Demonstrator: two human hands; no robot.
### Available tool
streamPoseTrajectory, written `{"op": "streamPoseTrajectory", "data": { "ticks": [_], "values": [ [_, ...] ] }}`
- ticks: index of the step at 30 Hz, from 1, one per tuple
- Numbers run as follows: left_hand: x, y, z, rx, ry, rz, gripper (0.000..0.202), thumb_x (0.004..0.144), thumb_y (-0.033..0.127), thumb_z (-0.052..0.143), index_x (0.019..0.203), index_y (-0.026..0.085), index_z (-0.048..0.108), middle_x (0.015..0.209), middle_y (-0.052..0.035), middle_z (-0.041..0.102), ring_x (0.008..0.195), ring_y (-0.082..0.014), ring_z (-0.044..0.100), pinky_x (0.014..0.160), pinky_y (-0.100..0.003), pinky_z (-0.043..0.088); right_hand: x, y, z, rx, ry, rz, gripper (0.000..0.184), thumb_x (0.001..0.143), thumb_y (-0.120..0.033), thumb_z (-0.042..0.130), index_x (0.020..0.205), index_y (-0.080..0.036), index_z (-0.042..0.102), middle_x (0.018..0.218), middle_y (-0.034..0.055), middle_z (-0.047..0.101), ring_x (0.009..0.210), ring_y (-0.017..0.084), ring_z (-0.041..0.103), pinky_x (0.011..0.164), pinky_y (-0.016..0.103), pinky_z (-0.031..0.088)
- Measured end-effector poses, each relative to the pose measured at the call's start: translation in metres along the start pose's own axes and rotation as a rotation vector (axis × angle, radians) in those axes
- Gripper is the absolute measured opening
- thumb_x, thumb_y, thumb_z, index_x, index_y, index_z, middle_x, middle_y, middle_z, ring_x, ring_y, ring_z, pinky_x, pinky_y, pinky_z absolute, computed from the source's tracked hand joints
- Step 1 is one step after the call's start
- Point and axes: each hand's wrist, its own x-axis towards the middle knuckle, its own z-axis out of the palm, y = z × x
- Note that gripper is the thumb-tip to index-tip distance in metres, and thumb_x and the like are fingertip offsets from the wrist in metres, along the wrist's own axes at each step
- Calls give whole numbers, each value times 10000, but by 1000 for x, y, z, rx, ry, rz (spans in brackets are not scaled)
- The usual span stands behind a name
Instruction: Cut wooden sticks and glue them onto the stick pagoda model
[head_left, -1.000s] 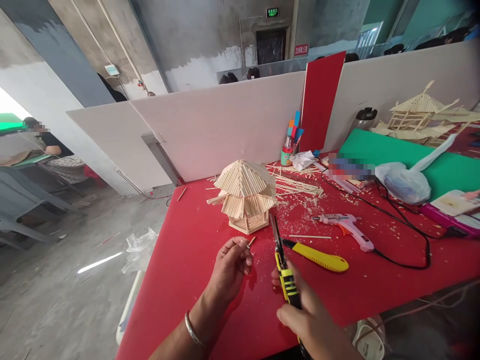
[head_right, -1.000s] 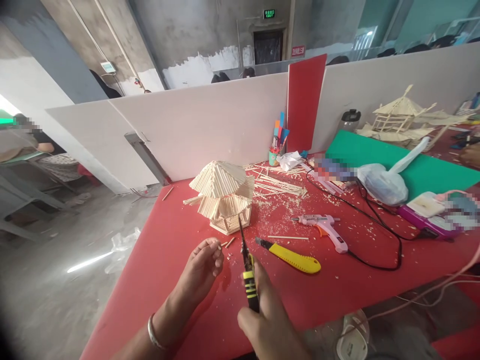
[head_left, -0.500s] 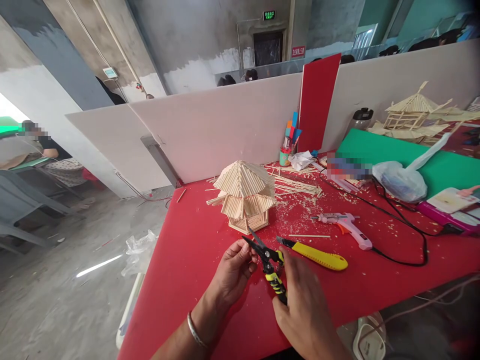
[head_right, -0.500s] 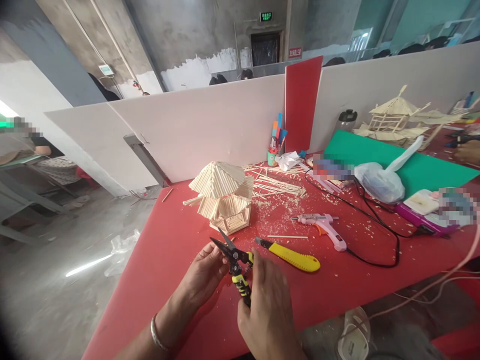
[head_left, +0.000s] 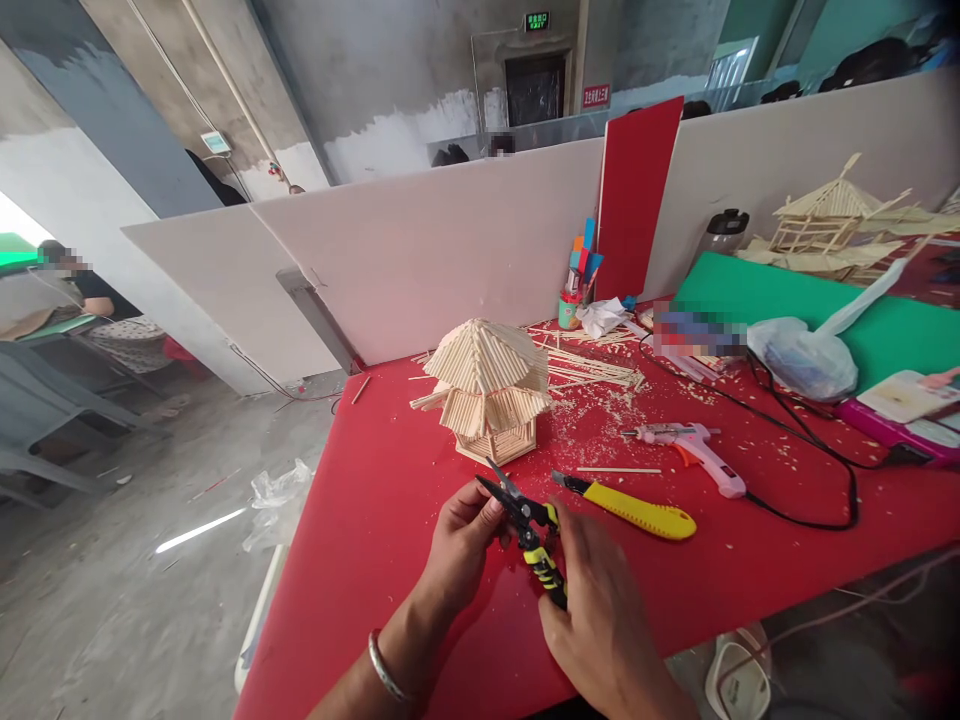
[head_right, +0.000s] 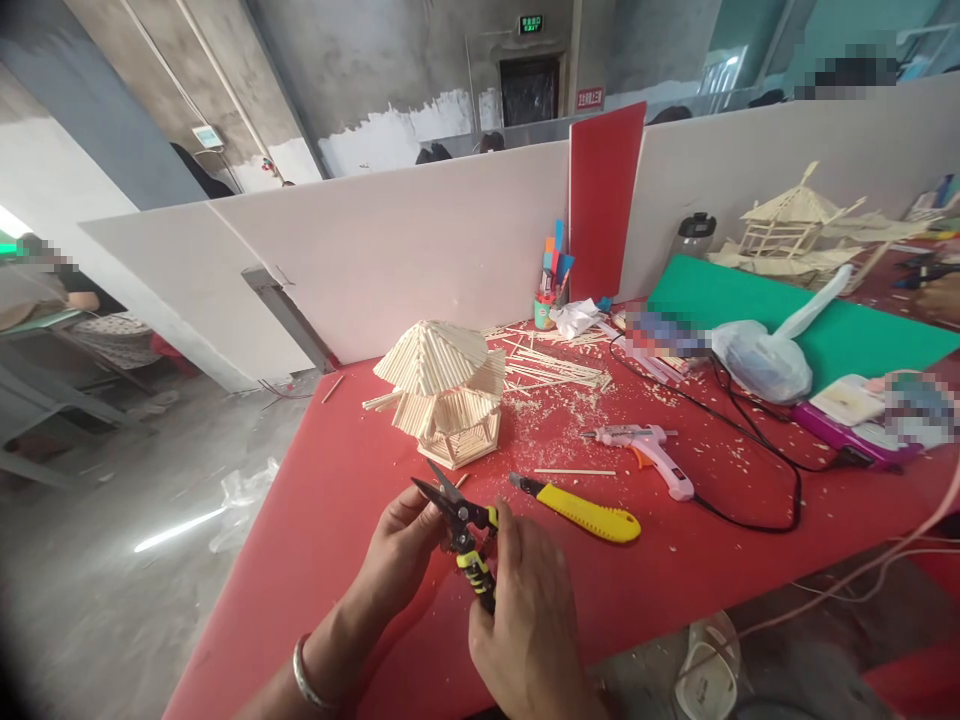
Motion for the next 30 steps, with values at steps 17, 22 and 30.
{"op": "streamPoseTrajectory", "data": {
  "ticks": [17,22,30],
  "values": [
    [-3,8,-2,193,17,169,294,711,430,793,701,145,722,609,-39,644,532,-124,524,534,-248,443,-5,-6,-5,-17,-53,-8,839,745,-153,501,1507,-209,156,1260,140,573,1139,306,572,930,454,489],
    [-10,9,2,353,72,316,270,779,424,734,745,156,741,649,-51,661,571,-139,551,547,-243,467,-5,-9,-2,-8,-25,-10,799,763,-160,503,1492,-199,179,1265,152,549,1133,311,559,893,430,506],
    [-9,1,2,286,117,359,225,790,368,726,757,146,707,586,-17,632,497,-117,534,484,-229,466,-1,-14,-5,1,-9,8,817,761,-149,517,1497,-186,165,1209,158,539,1104,331,532,882,477,487]
  ]
}}
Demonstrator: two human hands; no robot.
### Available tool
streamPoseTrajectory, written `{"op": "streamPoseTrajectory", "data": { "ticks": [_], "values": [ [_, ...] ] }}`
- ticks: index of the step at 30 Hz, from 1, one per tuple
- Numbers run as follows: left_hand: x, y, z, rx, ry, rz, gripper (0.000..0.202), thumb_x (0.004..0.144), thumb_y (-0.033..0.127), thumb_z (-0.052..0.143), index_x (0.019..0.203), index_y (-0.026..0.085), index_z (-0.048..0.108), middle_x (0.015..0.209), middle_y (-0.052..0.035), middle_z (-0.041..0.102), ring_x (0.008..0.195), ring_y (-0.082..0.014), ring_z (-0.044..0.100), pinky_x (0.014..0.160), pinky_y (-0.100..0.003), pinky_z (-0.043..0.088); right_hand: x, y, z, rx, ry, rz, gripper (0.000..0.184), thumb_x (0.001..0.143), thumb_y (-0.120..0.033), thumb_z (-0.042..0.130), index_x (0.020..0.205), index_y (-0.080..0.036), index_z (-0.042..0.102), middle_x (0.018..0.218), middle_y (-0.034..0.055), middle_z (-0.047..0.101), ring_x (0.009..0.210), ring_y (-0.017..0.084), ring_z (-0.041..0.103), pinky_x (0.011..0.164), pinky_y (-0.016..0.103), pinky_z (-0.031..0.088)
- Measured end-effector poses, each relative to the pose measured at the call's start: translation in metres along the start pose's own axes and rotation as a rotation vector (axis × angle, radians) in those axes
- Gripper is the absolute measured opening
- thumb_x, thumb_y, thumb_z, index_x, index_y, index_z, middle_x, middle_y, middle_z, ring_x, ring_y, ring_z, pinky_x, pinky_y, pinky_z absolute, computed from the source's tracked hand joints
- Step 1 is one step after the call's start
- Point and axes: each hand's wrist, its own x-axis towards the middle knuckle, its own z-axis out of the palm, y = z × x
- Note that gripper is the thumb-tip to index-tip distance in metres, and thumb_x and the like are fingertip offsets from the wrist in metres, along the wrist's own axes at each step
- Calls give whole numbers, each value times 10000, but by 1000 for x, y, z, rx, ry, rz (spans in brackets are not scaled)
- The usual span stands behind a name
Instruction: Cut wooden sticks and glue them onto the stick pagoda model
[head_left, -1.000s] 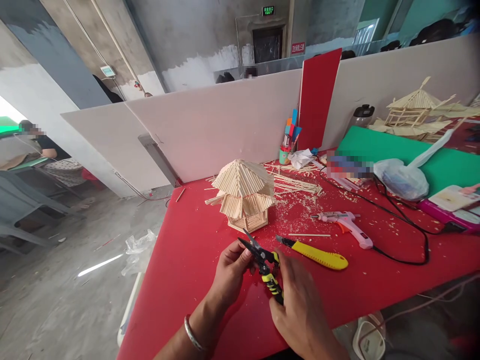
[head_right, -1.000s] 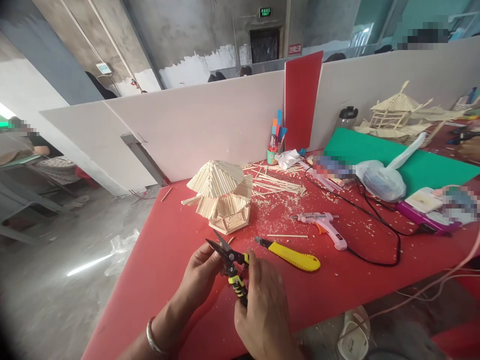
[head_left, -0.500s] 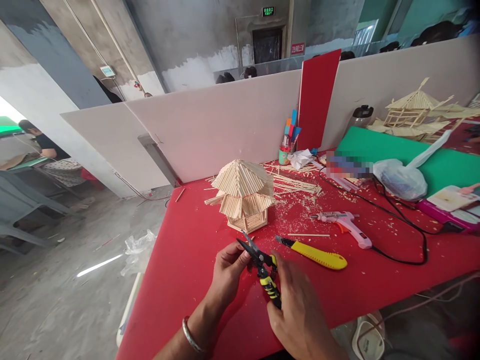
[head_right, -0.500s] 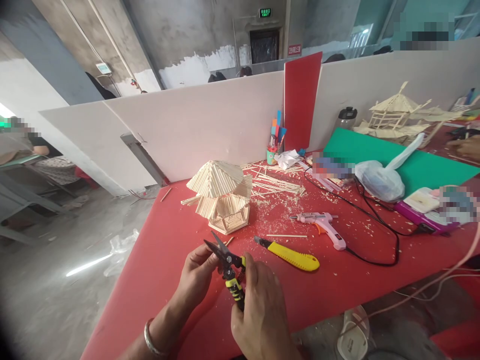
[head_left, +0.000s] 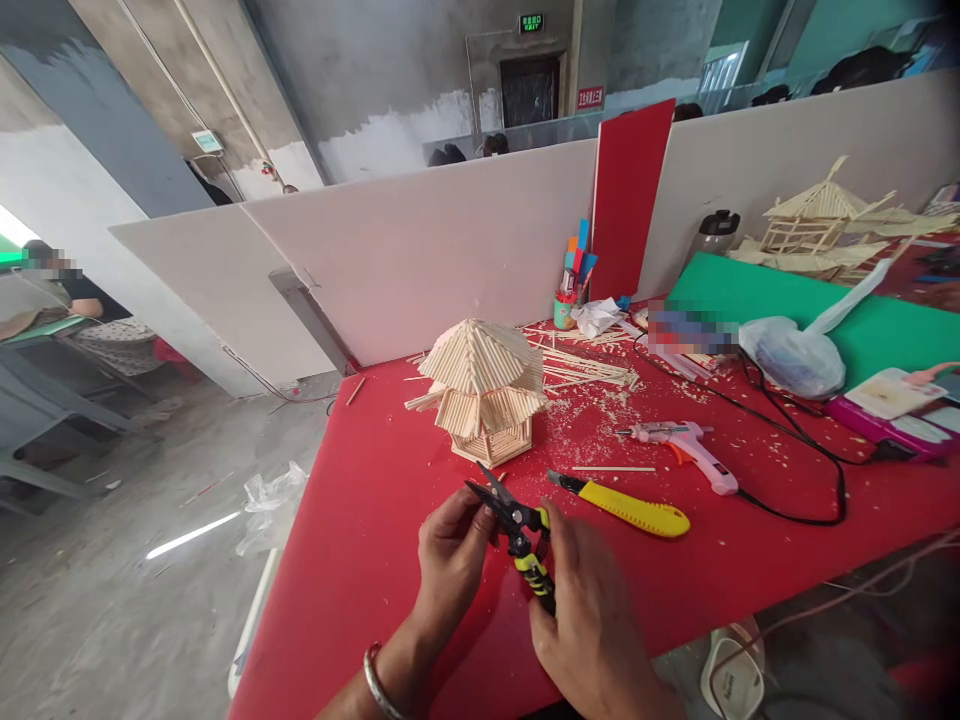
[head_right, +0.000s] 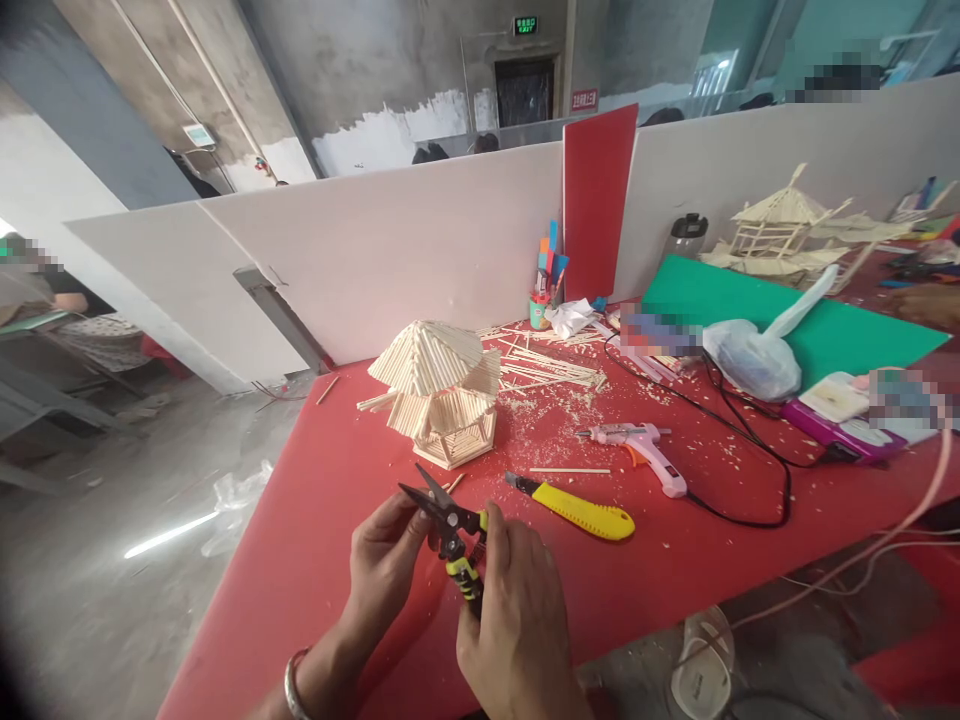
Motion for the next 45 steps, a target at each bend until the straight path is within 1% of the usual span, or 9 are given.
{"op": "streamPoseTrajectory", "data": {
  "ticks": [4,9,15,23,30,36,41,43,45],
  "values": [
    [1,0,0,17,8,16,198,792,327,719,724,142,701,565,-11,620,488,-111,534,480,-221,467,0,0,2,-17,29,-10,853,768,-161,526,1517,-177,119,1260,177,510,1148,350,499,887,489,478],
    [1,2,1,53,5,32,164,797,276,700,701,144,694,555,-9,615,487,-113,544,478,-214,468,1,-1,3,-38,41,-12,835,789,-196,530,1518,-169,124,1242,184,514,1133,354,502,877,493,483],
    [1,0,-1,109,-3,59,147,807,250,675,702,148,689,556,-6,607,484,-115,540,473,-215,468,1,-5,1,-54,45,4,857,755,-160,519,1515,-169,122,1238,182,504,1146,355,489,893,499,475],
    [1,-1,-5,190,-16,123,157,839,224,639,705,156,685,579,-3,606,506,-114,548,485,-209,471,2,-7,1,-2,27,25,755,748,-140,504,1451,-172,229,1173,166,515,1088,335,504,887,506,472],
    [-1,0,-3,161,-18,156,163,855,221,632,714,161,687,579,5,603,507,-107,547,490,-205,476,1,-2,10,34,106,-7,689,769,-171,516,1414,-183,274,1128,146,534,1026,306,531,853,478,499],
    [-1,-2,-3,121,-8,126,156,845,247,657,725,157,701,568,4,606,502,-101,540,487,-201,469,3,-2,10,47,90,10,656,755,-163,508,1385,-178,324,1101,142,576,992,294,577,830,458,519],
    [-2,-1,-1,100,3,68,155,833,296,682,798,152,728,581,-7,627,511,-114,555,508,-228,483,3,7,15,72,118,16,585,765,-159,485,1339,-181,370,1088,126,634,919,250,642,757,365,540],
    [-2,0,1,78,16,32,176,817,321,699,797,149,727,603,-18,643,510,-118,557,501,-236,481,5,12,12,61,89,36,565,768,-175,489,1325,-176,392,1084,125,648,892,246,656,731,355,541],
    [-1,1,2,42,44,-21,197,795,345,721,783,149,722,625,-24,654,513,-117,554,498,-240,478,8,16,5,83,72,69,588,764,-172,484,1344,-167,384,1111,129,646,914,243,659,755,357,543]
  ]
}}
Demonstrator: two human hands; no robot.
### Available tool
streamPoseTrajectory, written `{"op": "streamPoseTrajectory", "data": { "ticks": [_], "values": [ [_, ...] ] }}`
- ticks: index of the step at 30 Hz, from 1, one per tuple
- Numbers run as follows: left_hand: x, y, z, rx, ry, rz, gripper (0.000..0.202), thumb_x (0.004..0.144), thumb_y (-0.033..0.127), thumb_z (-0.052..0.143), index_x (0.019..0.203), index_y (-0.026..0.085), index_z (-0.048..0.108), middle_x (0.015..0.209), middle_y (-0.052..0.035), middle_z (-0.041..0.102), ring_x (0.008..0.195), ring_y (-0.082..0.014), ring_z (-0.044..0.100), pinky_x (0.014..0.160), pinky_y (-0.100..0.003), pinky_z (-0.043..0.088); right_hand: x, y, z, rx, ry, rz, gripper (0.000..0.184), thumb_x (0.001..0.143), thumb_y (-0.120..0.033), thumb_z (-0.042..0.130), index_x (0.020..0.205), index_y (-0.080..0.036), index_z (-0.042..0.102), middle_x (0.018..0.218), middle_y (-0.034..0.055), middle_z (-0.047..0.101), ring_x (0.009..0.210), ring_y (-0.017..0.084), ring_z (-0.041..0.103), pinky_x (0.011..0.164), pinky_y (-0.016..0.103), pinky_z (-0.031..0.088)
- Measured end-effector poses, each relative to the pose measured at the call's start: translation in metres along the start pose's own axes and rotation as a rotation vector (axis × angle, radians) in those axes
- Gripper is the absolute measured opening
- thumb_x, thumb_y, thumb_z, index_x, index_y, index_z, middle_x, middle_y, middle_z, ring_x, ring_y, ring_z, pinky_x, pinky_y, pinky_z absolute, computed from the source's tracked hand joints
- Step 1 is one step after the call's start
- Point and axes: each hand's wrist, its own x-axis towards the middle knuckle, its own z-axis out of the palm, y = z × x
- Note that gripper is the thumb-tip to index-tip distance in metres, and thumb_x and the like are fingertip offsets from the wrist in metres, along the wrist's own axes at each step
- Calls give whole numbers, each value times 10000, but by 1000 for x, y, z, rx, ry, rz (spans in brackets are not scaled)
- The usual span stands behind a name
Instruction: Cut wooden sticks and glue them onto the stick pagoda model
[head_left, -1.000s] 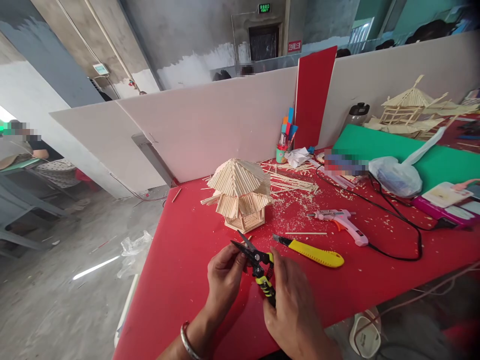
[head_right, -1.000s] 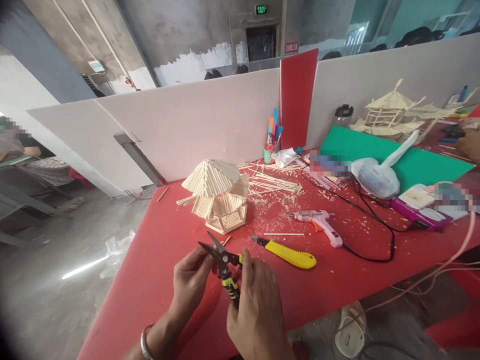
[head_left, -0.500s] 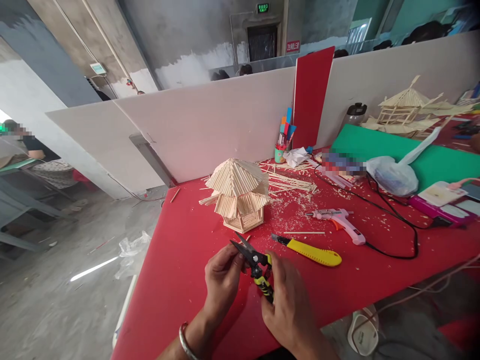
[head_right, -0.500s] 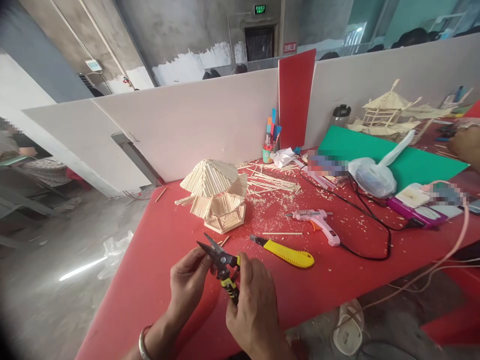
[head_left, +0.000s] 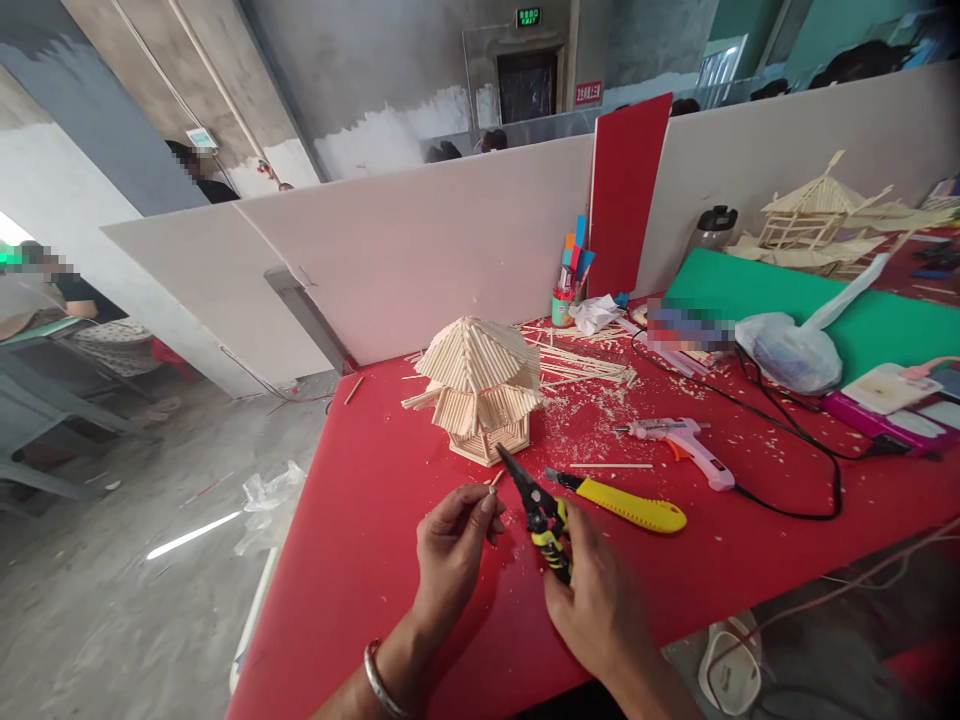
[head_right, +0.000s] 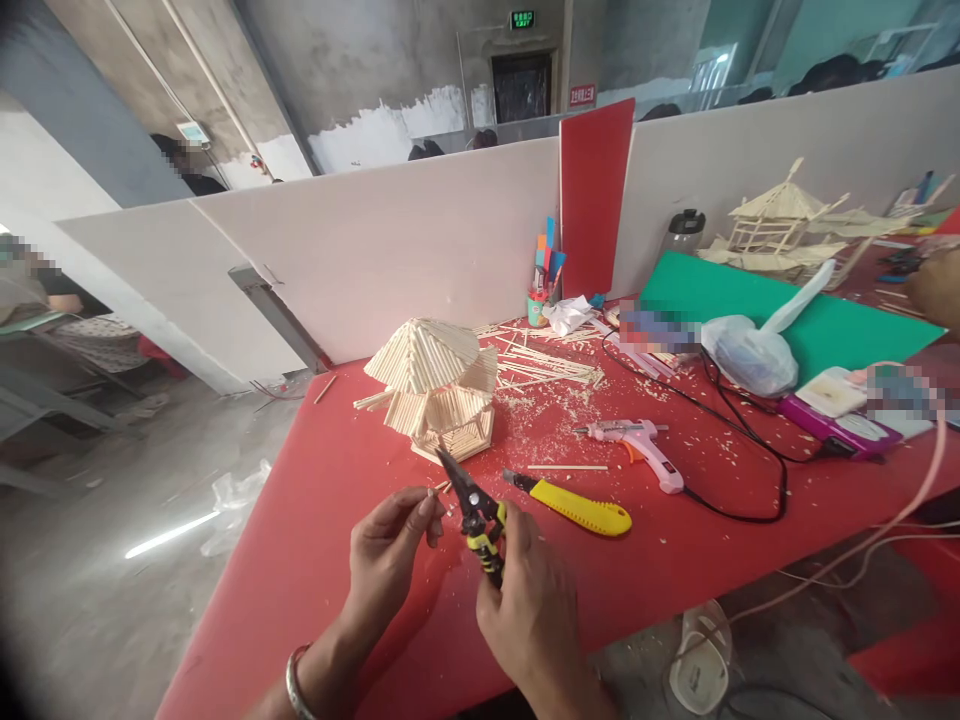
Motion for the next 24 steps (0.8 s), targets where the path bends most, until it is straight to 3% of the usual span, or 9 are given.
{"op": "streamPoseTrajectory", "data": {
  "ticks": [5,9,12,14,18,24],
  "values": [
    [4,-6,2,-100,36,-131,252,723,382,780,766,142,715,612,-19,641,523,-112,543,498,-234,467,3,-1,-11,85,-8,11,700,749,-130,463,1427,-188,300,1257,138,570,1113,258,585,912,410,508],
    [4,-15,5,-227,34,-260,280,665,375,820,710,138,678,559,6,612,478,-89,505,473,-214,441,-4,-4,-2,53,-38,-40,763,695,-100,497,1426,-218,313,1220,125,570,1095,278,568,920,456,492],
    [2,-21,8,-345,120,-363,251,642,292,835,714,149,642,600,11,641,534,-97,569,558,-222,485,-6,-4,4,67,-42,-51,814,658,-84,502,1436,-220,305,1194,123,570,1070,289,564,904,475,486],
    [1,-24,9,-388,107,-410,238,666,282,814,729,154,623,583,14,635,489,-97,558,506,-213,456,-5,-3,5,84,-22,-70,827,656,-93,506,1447,-200,290,1202,134,563,1080,298,557,893,469,490],
    [5,-28,9,-339,67,-416,199,660,232,780,747,156,618,546,19,619,440,-114,550,456,-221,433,-2,0,3,99,-3,-154,837,666,-114,524,1461,-177,271,1214,139,560,1099,295,550,913,458,487],
    [11,-26,12,-199,74,-339,190,618,193,775,740,138,641,558,27,608,460,-95,524,475,-210,427,-1,-6,-1,151,1,-126,878,625,-77,513,1460,-186,263,1198,130,565,1092,286,553,948,473,457]
  ]
}}
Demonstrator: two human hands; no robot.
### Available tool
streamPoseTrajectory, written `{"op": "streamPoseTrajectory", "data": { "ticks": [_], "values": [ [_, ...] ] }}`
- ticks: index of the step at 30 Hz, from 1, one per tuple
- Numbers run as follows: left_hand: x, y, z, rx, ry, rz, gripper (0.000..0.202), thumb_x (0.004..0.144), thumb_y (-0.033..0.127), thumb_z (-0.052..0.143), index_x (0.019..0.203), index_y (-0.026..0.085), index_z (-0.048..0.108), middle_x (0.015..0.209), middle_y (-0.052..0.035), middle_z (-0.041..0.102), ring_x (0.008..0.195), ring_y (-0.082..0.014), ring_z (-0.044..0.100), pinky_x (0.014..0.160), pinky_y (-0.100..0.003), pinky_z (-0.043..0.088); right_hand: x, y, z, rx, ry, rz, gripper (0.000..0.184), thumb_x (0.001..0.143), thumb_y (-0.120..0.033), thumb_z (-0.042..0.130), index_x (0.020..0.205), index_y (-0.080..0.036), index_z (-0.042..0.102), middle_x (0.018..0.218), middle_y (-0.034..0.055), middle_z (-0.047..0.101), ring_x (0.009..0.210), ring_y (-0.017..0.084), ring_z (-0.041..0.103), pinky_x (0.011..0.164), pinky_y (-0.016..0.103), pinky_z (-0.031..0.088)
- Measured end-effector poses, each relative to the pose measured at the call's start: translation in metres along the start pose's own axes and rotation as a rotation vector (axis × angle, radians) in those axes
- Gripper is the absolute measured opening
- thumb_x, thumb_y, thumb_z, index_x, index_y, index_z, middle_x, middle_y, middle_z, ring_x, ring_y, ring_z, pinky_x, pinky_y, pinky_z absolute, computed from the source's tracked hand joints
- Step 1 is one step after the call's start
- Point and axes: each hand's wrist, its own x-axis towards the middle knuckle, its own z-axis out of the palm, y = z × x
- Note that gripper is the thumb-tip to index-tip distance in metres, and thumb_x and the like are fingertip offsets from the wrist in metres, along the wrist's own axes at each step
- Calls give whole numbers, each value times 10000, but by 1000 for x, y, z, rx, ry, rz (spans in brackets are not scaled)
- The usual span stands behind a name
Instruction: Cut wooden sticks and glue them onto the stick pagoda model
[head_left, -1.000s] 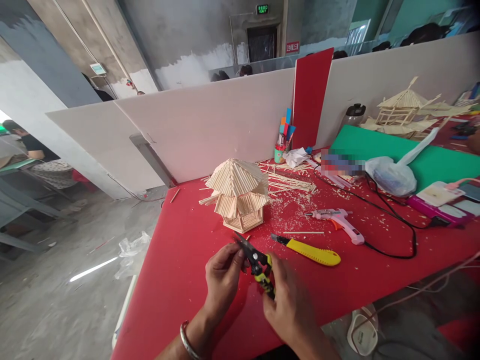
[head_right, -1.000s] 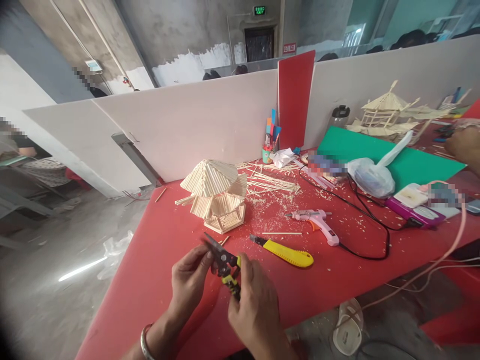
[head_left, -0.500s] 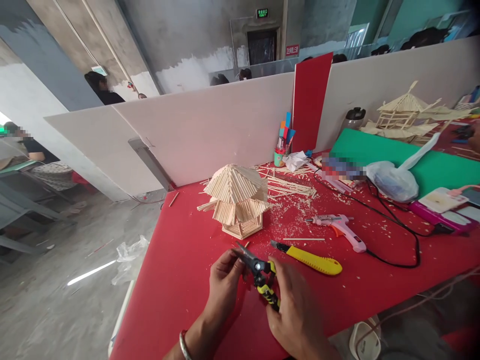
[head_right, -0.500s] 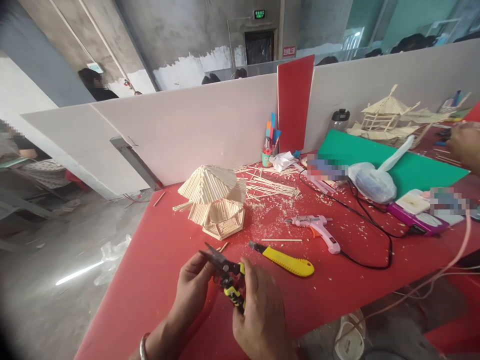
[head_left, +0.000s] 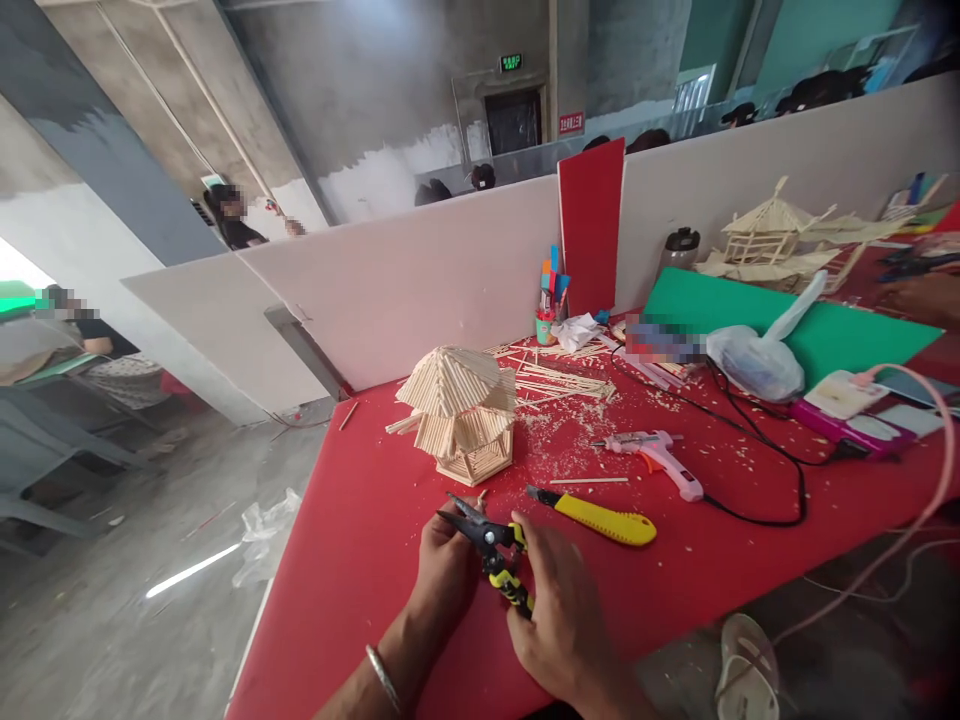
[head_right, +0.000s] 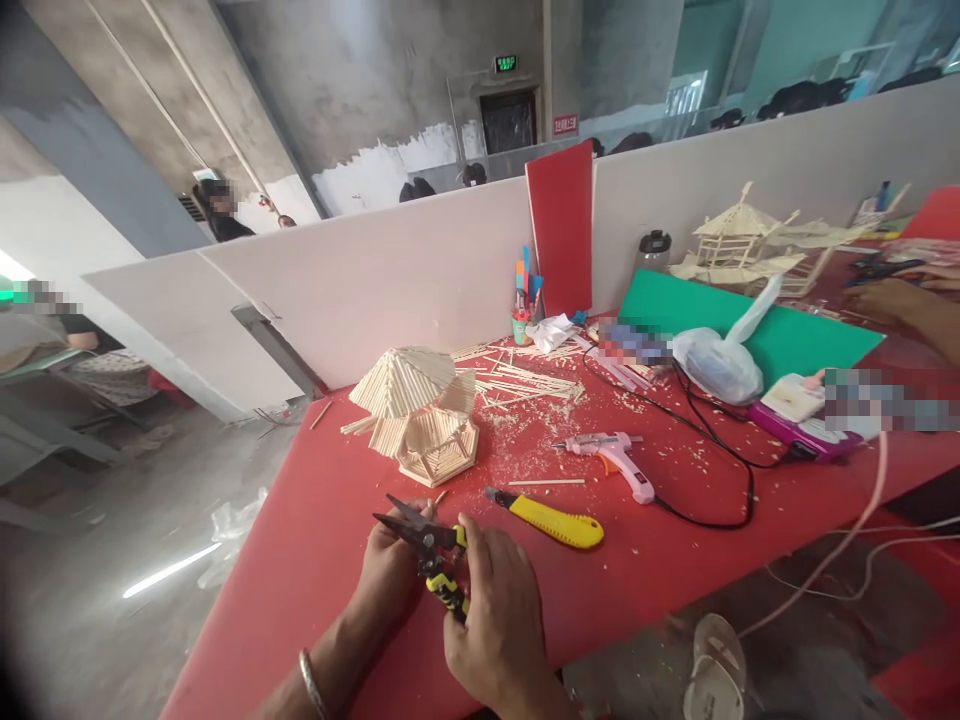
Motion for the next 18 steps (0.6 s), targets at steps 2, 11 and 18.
{"op": "streamPoseTrajectory", "data": {
  "ticks": [2,11,18],
  "values": [
    [0,2,2,28,-5,13,204,615,219,787,733,135,643,552,25,609,449,-94,517,473,-214,424,0,-1,1,-2,28,-3,877,621,-72,507,1458,-185,269,1209,128,567,1112,283,548,968,471,443],
    [6,-3,0,-4,-56,-8,232,581,248,805,662,145,614,479,35,574,404,-85,481,444,-202,383,4,-5,-3,-73,49,66,839,618,-103,523,1432,-172,332,1219,128,576,1145,286,531,972,459,420],
    [3,-2,-3,-64,-56,-68,307,627,375,820,684,143,627,496,27,574,405,-67,450,439,-196,370,2,-2,4,-155,6,104,879,645,-117,536,1474,-191,255,1192,124,587,1065,300,555,945,479,416]
  ]
}}
